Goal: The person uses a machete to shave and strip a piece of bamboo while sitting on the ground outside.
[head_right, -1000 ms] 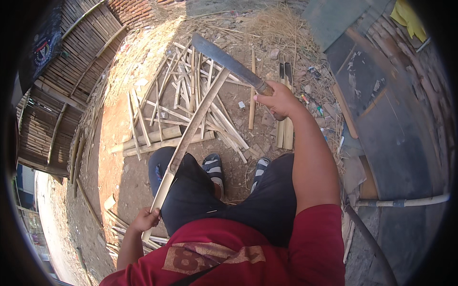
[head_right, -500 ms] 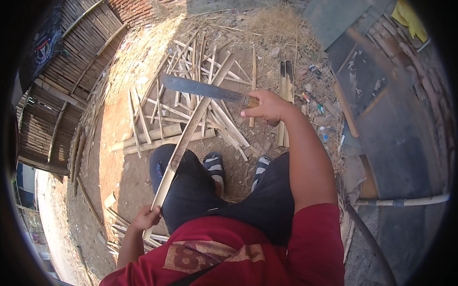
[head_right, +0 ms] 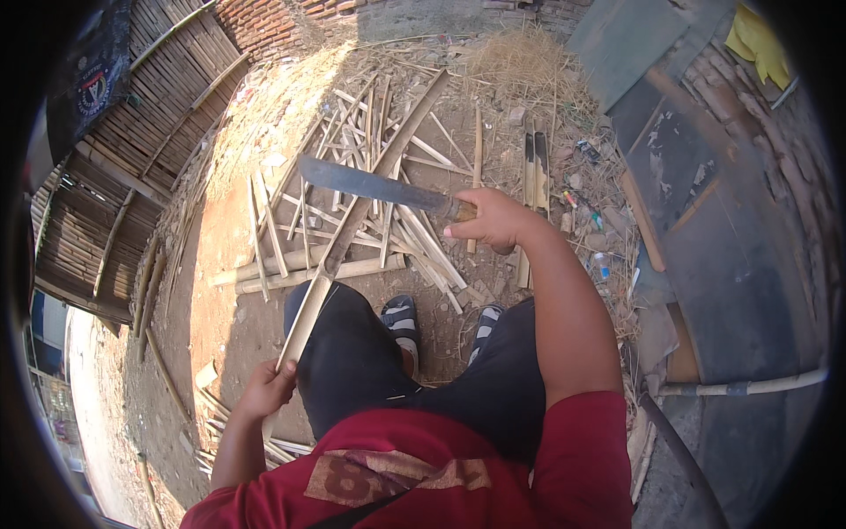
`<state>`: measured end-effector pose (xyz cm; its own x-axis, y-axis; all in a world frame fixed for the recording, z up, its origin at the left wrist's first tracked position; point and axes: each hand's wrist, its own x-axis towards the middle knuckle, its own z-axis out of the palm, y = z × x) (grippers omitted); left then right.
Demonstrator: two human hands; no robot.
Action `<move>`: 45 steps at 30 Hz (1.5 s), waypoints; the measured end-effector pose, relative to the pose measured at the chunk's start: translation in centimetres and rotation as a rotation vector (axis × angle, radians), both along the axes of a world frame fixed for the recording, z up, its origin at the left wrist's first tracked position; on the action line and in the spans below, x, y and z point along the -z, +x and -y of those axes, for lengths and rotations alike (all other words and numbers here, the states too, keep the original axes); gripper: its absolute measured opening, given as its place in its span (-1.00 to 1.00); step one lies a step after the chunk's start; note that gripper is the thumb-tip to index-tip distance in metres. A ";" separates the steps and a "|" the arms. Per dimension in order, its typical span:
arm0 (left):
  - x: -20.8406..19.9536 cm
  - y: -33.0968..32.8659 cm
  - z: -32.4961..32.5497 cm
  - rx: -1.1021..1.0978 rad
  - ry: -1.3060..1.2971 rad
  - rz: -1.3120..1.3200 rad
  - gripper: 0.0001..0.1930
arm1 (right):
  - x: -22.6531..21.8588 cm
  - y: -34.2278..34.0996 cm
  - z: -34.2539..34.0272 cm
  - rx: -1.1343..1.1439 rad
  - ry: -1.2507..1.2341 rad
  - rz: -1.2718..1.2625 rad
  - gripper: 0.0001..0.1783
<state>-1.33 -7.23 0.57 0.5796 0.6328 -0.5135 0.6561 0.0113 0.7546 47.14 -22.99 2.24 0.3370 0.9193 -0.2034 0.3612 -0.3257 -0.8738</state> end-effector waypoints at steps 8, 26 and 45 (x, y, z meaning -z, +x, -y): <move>-0.4 2.8 -0.6 0.087 0.202 0.011 -0.46 | -2.3 0.9 3.1 0.265 0.020 -0.162 -0.58; -2.8 4.8 0.7 0.050 -0.093 0.030 -0.50 | -1.4 0.0 2.0 -0.001 0.135 0.209 -0.37; -2.3 8.2 0.9 0.038 0.101 0.079 -0.51 | -1.6 -4.0 0.3 0.001 0.331 0.766 -0.57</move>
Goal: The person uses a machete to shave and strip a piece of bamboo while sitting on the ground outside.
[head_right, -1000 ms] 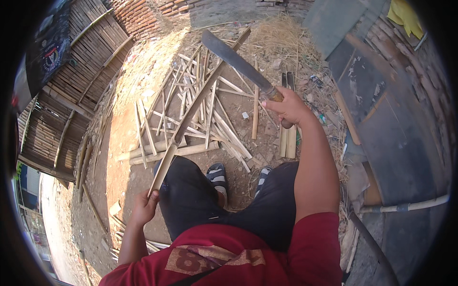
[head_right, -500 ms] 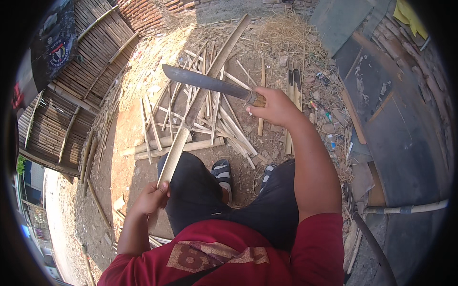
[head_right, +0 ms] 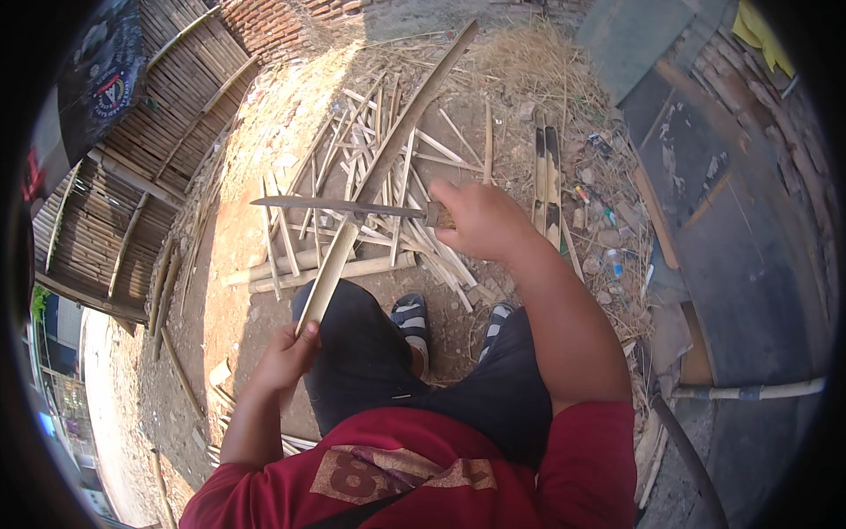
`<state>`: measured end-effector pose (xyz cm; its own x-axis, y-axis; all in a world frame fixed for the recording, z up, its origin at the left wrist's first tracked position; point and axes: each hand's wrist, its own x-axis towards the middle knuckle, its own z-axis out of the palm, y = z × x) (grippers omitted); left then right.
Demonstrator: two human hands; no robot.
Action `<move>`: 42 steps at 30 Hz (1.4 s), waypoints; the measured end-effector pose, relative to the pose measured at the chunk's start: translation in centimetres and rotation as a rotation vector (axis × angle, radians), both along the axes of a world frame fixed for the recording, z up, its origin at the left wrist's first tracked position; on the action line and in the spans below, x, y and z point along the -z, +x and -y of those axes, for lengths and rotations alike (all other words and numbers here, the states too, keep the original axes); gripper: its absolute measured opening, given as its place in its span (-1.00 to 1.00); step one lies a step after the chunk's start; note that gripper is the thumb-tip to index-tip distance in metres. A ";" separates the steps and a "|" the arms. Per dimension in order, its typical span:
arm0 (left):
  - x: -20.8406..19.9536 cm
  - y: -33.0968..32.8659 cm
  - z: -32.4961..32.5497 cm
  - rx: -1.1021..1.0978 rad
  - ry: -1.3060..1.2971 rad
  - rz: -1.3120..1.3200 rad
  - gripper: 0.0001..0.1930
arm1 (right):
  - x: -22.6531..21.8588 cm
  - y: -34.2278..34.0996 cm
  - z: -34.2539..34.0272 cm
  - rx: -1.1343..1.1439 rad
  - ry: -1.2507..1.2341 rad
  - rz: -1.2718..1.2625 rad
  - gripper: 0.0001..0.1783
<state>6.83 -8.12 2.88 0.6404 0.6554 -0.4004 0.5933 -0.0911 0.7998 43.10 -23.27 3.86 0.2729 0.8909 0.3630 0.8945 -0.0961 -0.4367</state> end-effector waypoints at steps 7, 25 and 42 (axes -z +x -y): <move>0.3 0.5 0.5 0.012 0.641 -0.106 -0.63 | 0.2 2.6 0.1 0.157 -0.009 -0.026 -0.59; 0.2 -1.9 0.0 0.092 -0.492 0.076 -0.50 | 0.9 0.4 -1.2 -0.013 0.097 0.183 -0.53; 1.8 -4.3 -1.1 0.114 -0.799 0.033 -0.53 | 2.6 3.4 -1.3 0.320 0.102 -0.023 -0.62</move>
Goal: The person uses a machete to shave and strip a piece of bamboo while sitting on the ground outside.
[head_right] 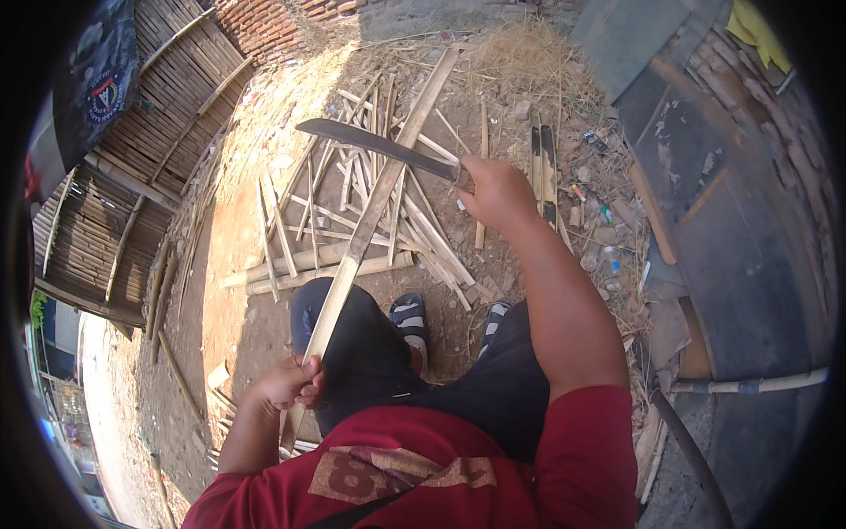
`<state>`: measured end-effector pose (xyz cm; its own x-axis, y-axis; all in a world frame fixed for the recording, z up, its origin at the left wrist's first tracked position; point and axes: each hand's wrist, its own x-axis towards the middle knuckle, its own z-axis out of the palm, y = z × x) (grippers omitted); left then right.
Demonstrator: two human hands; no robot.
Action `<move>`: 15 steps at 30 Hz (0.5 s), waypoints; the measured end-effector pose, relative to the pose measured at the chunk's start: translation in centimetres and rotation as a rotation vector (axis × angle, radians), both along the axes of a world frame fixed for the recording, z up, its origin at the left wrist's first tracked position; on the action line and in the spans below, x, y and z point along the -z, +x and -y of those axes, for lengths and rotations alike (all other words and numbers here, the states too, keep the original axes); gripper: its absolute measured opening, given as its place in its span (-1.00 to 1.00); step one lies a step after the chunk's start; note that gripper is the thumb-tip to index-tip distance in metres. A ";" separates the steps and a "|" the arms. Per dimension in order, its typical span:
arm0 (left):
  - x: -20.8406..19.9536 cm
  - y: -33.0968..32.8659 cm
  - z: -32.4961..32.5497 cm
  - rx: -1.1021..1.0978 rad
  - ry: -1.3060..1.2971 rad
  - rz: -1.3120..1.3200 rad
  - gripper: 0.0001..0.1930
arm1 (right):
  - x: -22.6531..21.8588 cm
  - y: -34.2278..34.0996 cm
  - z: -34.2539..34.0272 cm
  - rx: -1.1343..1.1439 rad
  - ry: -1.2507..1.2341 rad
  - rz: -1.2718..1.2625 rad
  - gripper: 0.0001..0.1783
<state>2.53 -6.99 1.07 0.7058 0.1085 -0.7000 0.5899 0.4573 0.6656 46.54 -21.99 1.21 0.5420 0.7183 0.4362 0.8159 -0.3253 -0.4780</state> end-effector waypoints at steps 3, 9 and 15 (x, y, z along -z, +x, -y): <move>0.1 0.3 0.1 -0.005 0.038 0.004 -0.52 | -0.4 -2.2 -0.1 -0.234 0.034 0.037 -0.57; -0.9 1.0 -0.2 0.034 0.139 -0.017 -0.49 | 0.2 -2.1 -0.6 -0.495 0.346 -0.583 -0.69; -0.9 0.2 -0.5 0.149 0.134 0.065 -0.48 | -2.7 -3.4 0.6 -0.507 0.408 -1.133 -0.70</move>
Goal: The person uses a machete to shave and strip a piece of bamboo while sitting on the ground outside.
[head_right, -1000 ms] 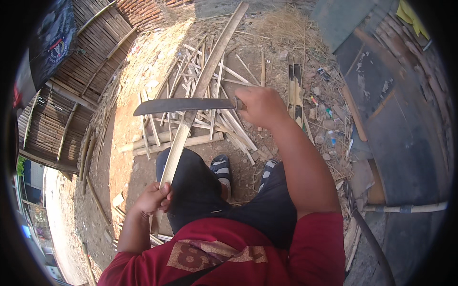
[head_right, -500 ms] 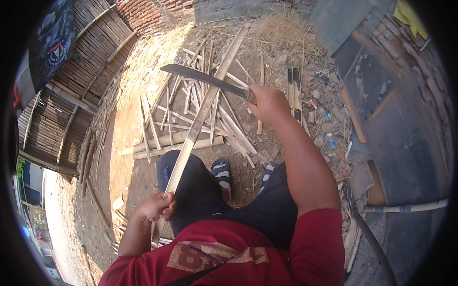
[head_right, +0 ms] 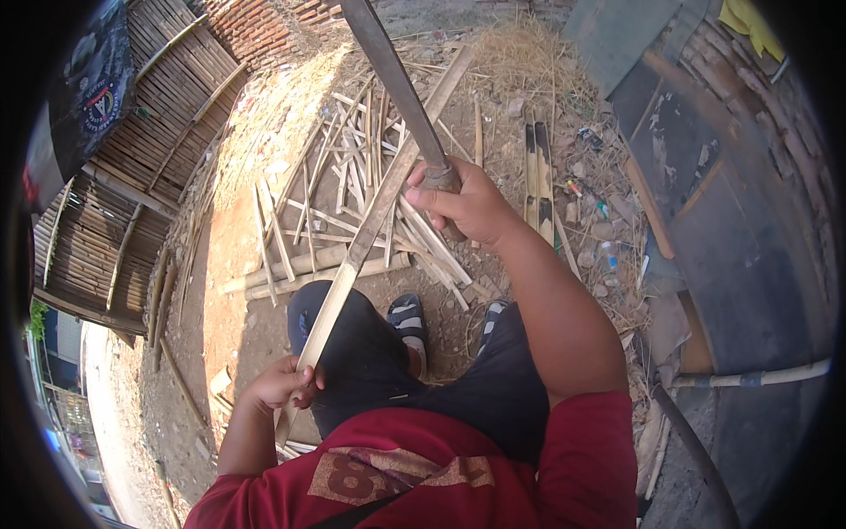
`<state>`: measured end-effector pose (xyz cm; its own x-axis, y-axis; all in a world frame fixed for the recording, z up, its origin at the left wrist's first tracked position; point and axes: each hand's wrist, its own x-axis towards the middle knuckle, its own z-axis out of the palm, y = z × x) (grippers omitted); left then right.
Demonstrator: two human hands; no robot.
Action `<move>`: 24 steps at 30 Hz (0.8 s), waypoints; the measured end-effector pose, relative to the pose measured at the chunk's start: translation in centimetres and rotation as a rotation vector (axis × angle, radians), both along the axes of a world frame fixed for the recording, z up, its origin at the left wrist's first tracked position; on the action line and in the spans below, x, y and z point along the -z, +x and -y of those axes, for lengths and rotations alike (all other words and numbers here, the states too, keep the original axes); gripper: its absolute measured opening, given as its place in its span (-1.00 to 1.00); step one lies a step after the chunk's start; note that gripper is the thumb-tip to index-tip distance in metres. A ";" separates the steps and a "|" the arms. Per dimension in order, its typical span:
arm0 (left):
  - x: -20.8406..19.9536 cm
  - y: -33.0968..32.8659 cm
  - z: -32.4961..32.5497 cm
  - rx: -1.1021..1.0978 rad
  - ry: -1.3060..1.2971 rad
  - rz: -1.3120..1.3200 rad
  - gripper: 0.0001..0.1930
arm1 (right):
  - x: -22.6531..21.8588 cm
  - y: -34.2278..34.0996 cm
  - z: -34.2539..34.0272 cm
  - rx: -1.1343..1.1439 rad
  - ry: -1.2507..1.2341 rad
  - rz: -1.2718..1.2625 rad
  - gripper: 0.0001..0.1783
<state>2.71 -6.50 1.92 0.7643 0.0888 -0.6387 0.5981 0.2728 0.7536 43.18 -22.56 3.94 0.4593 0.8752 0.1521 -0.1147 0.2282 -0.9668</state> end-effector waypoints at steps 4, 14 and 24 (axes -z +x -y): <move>-0.6 0.3 0.2 0.089 -0.031 -0.014 -0.52 | 0.5 0.8 0.1 -0.038 0.011 -0.019 -0.73; -0.9 1.9 4.2 0.042 1.400 0.028 -0.52 | -1.6 0.6 1.2 0.137 -0.100 0.044 -0.61; 2.6 0.0 2.9 -0.288 1.005 0.046 -0.68 | -4.1 2.1 4.3 0.313 -0.451 1.008 -0.52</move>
<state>2.71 -9.39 -0.73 0.6514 0.7456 -0.1405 0.5751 -0.3644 0.7325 45.23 -26.91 8.00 0.5134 0.8125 0.2761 0.7591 -0.2800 -0.5876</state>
